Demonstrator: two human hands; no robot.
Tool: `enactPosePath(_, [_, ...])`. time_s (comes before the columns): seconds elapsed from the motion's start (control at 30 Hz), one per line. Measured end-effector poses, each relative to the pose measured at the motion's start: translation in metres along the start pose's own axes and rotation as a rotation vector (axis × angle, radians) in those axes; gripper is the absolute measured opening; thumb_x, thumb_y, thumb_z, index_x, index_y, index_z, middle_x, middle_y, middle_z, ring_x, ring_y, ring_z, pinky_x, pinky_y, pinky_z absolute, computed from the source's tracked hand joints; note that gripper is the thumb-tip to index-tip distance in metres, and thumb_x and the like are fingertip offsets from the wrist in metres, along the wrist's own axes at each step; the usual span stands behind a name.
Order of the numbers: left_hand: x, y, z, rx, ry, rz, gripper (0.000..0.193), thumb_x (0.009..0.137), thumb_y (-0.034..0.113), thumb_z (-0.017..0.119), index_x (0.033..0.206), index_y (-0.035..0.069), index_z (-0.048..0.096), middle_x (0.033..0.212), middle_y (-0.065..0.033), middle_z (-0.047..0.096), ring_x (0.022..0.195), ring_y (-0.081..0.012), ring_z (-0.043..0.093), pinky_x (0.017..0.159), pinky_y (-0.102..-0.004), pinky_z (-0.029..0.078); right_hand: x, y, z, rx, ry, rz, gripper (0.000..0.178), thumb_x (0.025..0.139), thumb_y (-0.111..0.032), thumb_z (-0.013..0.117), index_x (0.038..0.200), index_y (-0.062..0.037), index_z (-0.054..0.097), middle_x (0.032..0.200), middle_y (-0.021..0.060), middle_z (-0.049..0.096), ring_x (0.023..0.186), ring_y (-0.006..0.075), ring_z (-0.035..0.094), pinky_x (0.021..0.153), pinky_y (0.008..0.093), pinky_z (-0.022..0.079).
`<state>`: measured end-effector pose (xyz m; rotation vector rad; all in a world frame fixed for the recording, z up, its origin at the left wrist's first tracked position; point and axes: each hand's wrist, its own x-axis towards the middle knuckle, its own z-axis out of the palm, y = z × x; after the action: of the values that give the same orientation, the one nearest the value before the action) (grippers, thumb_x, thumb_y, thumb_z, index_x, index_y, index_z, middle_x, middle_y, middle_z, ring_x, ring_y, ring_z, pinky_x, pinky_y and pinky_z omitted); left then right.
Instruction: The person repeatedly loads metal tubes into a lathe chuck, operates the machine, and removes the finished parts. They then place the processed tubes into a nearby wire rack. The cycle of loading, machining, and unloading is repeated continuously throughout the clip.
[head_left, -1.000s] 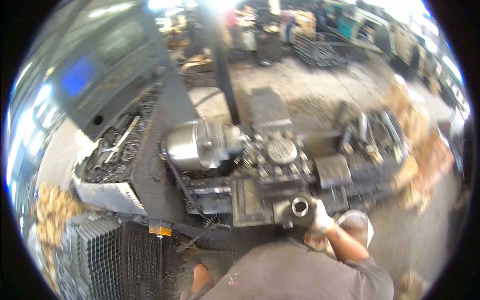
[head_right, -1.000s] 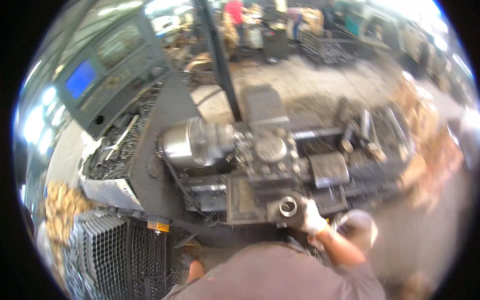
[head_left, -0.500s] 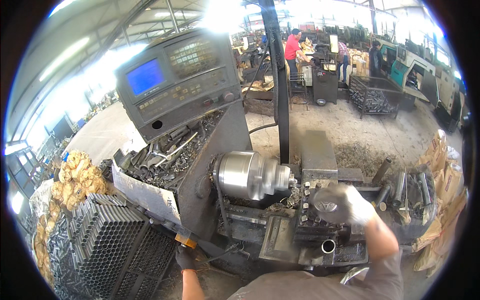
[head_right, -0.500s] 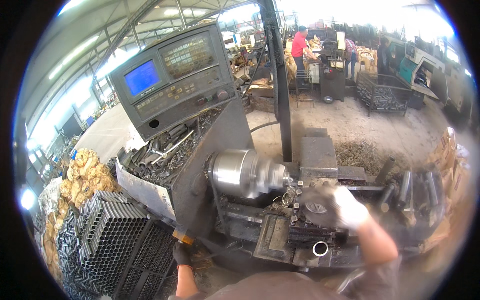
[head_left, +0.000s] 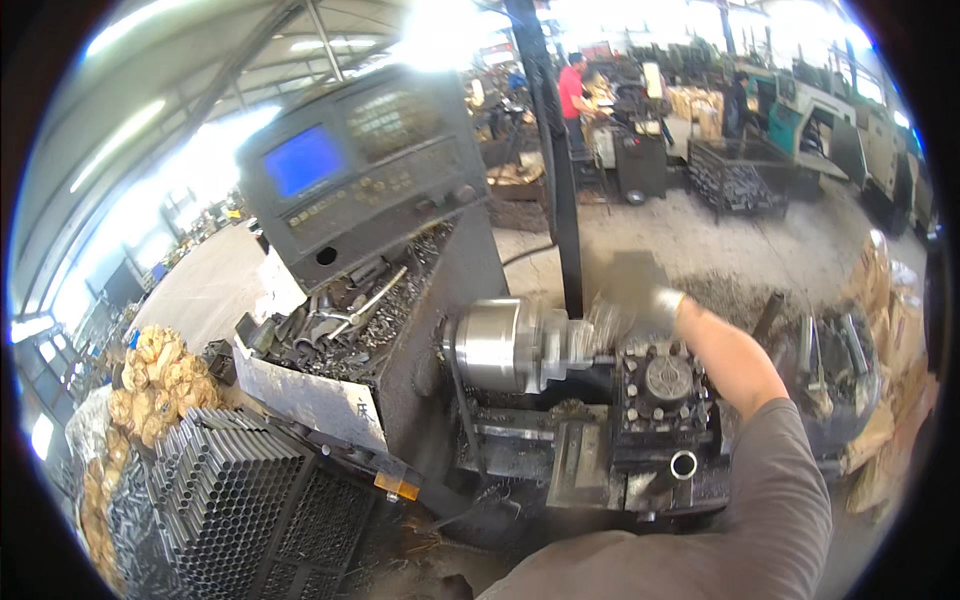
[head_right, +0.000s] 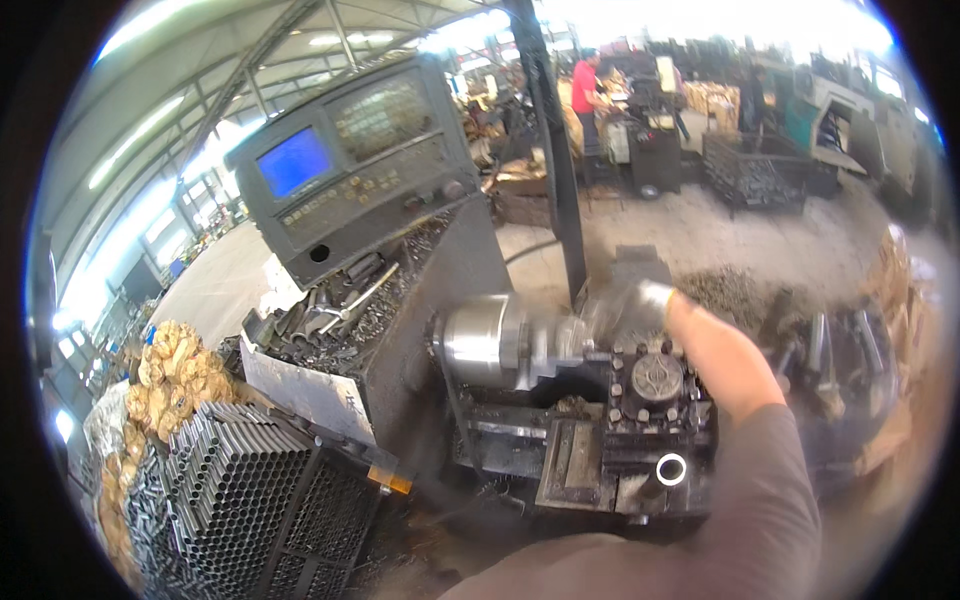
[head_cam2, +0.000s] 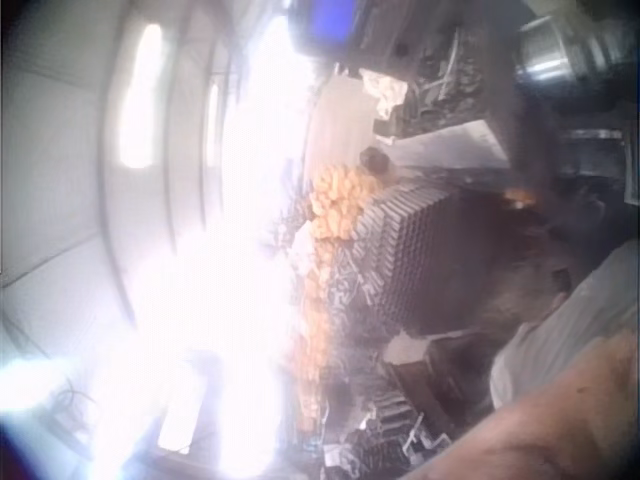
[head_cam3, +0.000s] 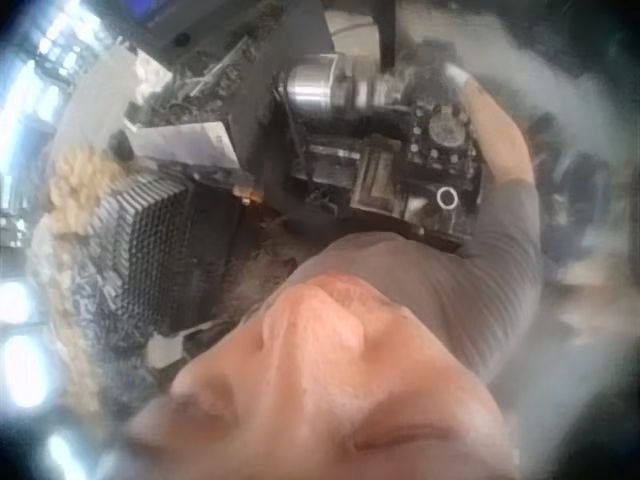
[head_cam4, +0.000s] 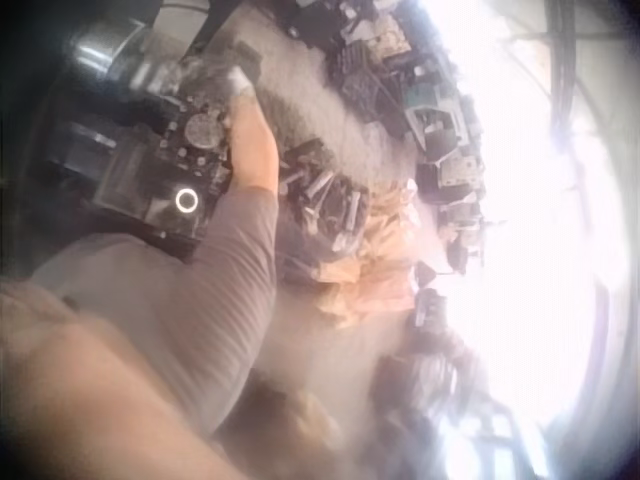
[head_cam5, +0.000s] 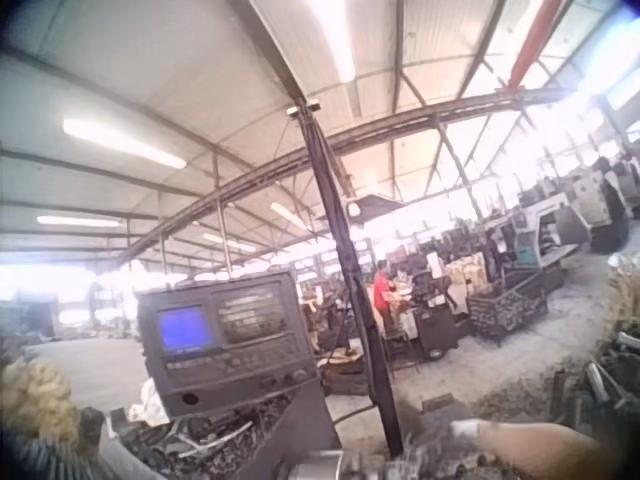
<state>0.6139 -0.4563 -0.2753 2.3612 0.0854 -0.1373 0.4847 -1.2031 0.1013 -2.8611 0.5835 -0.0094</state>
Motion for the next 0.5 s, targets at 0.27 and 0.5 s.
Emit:
enactPosePath(0.27, [-0.014, -0.089, -0.002, 0.725, -0.721, 0.322, 0.036, 0.093, 0.037, 0.072, 0.110, 0.005, 0.071, 0.110, -0.0206, 0.075, 0.102, -0.0364, 0.071, 0.082, -0.0468, 0.057, -0.016, 0.077, 0.027, -0.175, 0.180, 0.151, 0.037, 0.089, -0.037, 0.075, 0.111, -0.0076, 0.081, 0.108, 0.0166, 0.079, 0.102, 0.0358, 0.074, 0.087, 0.0457, 0.059])
enactPosePath(0.5, [0.031, -0.051, 0.039, 0.486, -0.748, 0.443, 0.030, 0.089, 0.032, 0.075, 0.102, 0.006, 0.070, 0.104, -0.0222, 0.075, 0.096, -0.0381, 0.072, 0.077, -0.0487, 0.058, 0.038, -0.073, 0.019, 0.152, -0.379, 0.094, 0.045, 0.082, -0.042, 0.085, 0.104, -0.0035, 0.081, 0.089, 0.0135, 0.080, 0.081, 0.0258, 0.078, 0.071, 0.0431, 0.059])
